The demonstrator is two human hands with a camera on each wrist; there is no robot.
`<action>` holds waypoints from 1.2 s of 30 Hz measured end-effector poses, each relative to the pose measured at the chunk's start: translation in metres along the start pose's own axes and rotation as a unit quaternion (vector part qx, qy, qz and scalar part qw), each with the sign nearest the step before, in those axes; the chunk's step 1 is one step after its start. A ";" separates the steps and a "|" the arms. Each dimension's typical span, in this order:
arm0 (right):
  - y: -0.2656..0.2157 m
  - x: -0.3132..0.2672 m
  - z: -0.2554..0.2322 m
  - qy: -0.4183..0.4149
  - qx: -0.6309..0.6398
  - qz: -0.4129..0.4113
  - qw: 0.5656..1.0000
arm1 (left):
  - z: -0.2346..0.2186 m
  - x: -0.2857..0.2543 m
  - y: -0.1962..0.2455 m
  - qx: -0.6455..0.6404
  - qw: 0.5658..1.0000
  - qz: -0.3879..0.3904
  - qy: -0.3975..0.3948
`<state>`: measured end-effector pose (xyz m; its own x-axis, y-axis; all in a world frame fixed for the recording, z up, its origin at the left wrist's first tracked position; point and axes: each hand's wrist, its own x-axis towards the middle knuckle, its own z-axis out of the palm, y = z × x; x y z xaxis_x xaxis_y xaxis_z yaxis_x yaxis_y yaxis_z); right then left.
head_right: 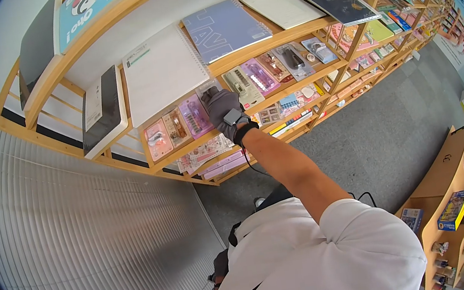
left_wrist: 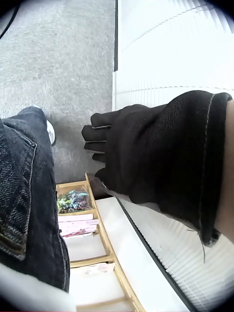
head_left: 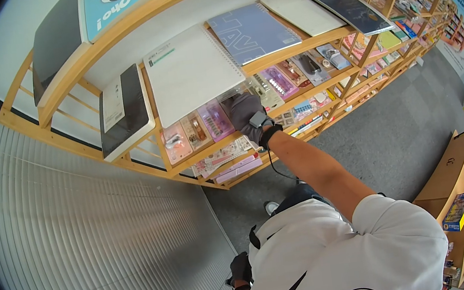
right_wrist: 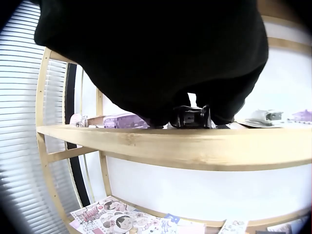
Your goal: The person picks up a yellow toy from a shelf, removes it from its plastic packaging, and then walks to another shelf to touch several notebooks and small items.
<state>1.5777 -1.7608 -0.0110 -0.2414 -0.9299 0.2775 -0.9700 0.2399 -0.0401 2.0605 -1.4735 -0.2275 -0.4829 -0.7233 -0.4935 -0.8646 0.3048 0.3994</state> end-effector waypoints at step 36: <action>0.148 -0.032 -0.010 0.113 0.054 0.125 0.984 | 0.016 0.023 -0.017 -0.070 0.935 0.291 0.192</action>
<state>1.4423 -1.6924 -0.0165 -0.4724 -0.7572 0.4511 -0.8813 0.4110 -0.2330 2.0624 -1.4856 -0.2576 -0.7571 -0.6379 0.1412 -0.4323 0.6512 0.6238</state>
